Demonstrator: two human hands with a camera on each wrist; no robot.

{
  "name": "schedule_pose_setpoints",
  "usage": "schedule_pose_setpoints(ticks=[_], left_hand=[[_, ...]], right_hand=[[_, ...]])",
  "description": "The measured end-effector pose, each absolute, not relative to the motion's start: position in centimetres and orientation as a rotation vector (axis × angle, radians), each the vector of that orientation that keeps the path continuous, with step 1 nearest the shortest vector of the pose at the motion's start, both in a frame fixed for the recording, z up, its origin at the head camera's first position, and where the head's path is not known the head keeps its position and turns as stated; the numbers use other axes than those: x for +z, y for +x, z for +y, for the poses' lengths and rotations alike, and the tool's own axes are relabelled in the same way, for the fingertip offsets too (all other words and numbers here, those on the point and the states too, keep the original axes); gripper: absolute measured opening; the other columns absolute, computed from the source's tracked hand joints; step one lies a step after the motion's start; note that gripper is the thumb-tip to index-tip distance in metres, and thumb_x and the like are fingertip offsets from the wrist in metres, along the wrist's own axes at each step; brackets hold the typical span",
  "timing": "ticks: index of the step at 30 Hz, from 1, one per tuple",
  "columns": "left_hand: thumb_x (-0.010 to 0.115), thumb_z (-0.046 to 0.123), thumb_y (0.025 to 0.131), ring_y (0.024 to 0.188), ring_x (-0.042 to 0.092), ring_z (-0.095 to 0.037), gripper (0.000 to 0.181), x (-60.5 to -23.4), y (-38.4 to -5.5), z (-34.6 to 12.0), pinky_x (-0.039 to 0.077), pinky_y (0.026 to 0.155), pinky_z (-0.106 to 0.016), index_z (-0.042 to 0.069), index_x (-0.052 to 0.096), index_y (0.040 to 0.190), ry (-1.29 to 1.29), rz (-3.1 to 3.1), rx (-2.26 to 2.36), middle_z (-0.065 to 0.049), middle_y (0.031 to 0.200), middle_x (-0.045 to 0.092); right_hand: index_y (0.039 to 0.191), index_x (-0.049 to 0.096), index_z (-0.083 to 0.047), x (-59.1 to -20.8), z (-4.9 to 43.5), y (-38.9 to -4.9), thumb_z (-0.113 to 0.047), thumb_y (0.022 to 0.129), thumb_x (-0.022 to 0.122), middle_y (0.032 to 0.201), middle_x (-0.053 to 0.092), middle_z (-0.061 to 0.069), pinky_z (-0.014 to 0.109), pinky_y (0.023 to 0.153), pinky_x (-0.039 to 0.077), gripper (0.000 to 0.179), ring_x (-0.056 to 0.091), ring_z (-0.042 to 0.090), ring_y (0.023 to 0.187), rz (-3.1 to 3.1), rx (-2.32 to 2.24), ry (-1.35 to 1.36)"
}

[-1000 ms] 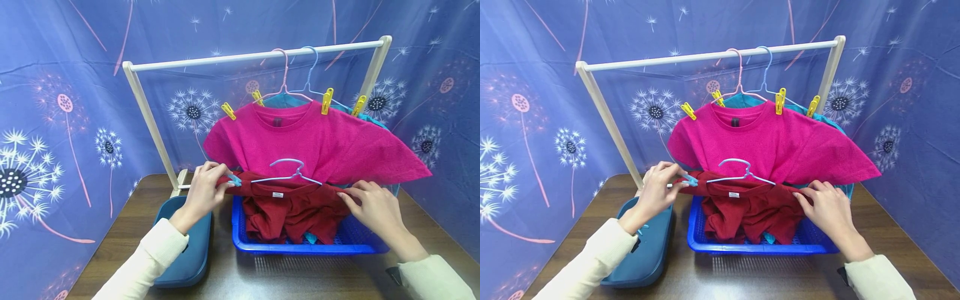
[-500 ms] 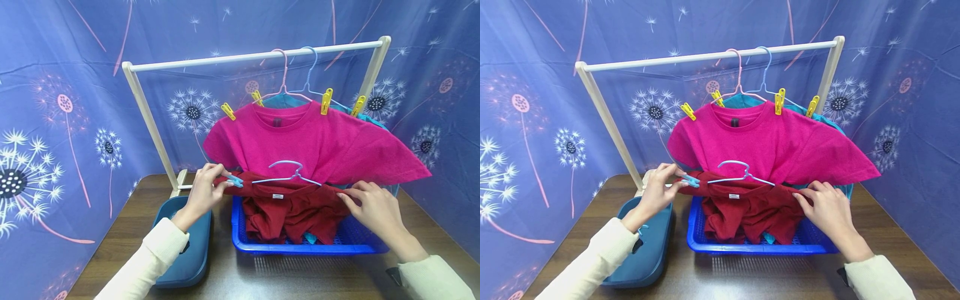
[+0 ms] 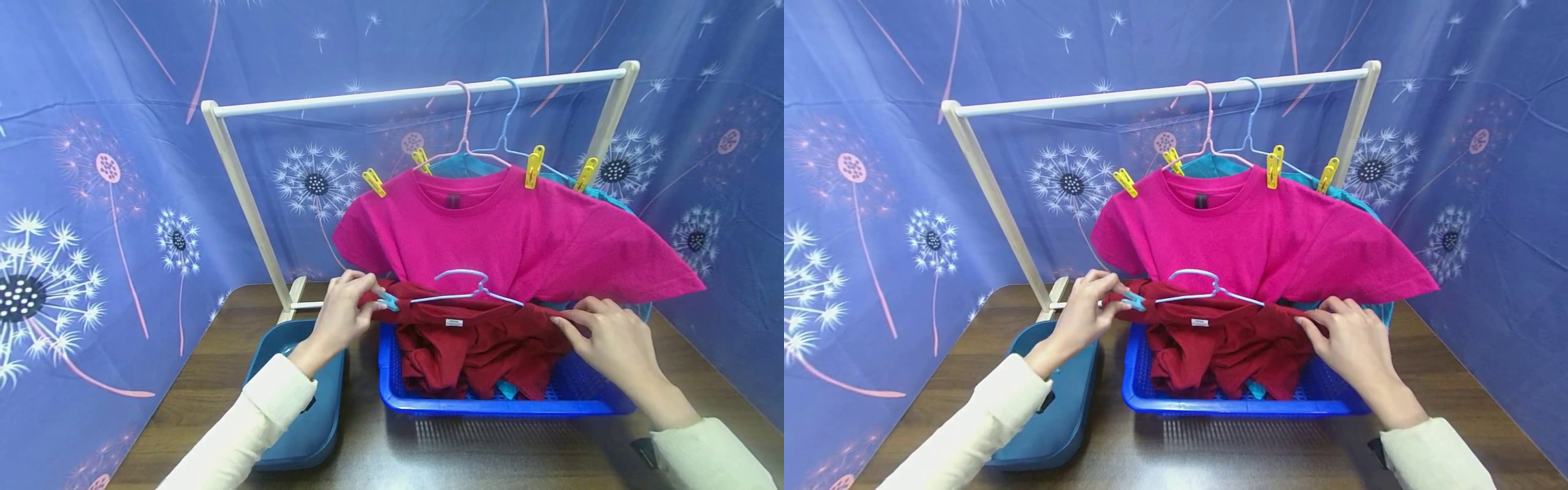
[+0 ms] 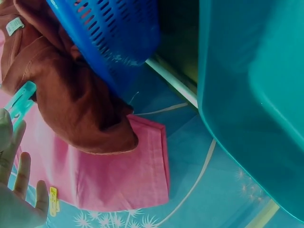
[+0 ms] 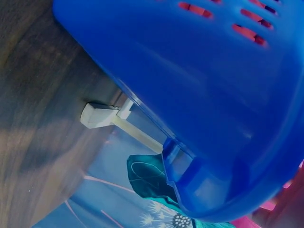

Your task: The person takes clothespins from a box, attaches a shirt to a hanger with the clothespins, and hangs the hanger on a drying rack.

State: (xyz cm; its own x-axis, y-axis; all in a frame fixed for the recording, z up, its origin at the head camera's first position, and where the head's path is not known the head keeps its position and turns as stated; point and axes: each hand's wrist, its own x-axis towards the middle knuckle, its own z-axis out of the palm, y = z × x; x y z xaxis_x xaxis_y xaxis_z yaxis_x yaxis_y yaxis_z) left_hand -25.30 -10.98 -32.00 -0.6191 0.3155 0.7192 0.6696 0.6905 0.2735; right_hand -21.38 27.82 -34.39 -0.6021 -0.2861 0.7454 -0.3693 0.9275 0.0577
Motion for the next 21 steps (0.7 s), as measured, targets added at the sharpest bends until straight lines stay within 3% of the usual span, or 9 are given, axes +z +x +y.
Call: schedule_pose_setpoints(ticks=[11,21], left_hand=[[0.073,0.014,0.076,0.099,0.054,-0.017,0.02,-31.83,-25.01,-10.87,0.038,0.085,-0.042,0.014,0.059,0.091,-0.762,-2.308,-0.654,0.005,0.09,0.067],[0.071,0.013,0.078,0.101,0.051,-0.02,0.035,-31.37,-24.59,-11.81,0.037,0.085,-0.042,0.013,0.058,0.111,-0.761,-2.377,-0.638,0.002,0.101,0.066]], right_hand=[[0.071,0.072,-0.011,-34.32,27.81,-21.49,-0.026,0.07,0.069,0.069,0.059,0.002,0.037,0.047,0.038,0.015,0.056,0.024,0.063,-2.245,0.132,0.469],[0.069,0.072,-0.013,-34.15,27.89,-21.62,-0.026,0.07,0.07,0.068,0.06,0.001,0.037,0.046,0.037,0.013,0.056,0.025,0.061,-2.243,0.144,0.467]])
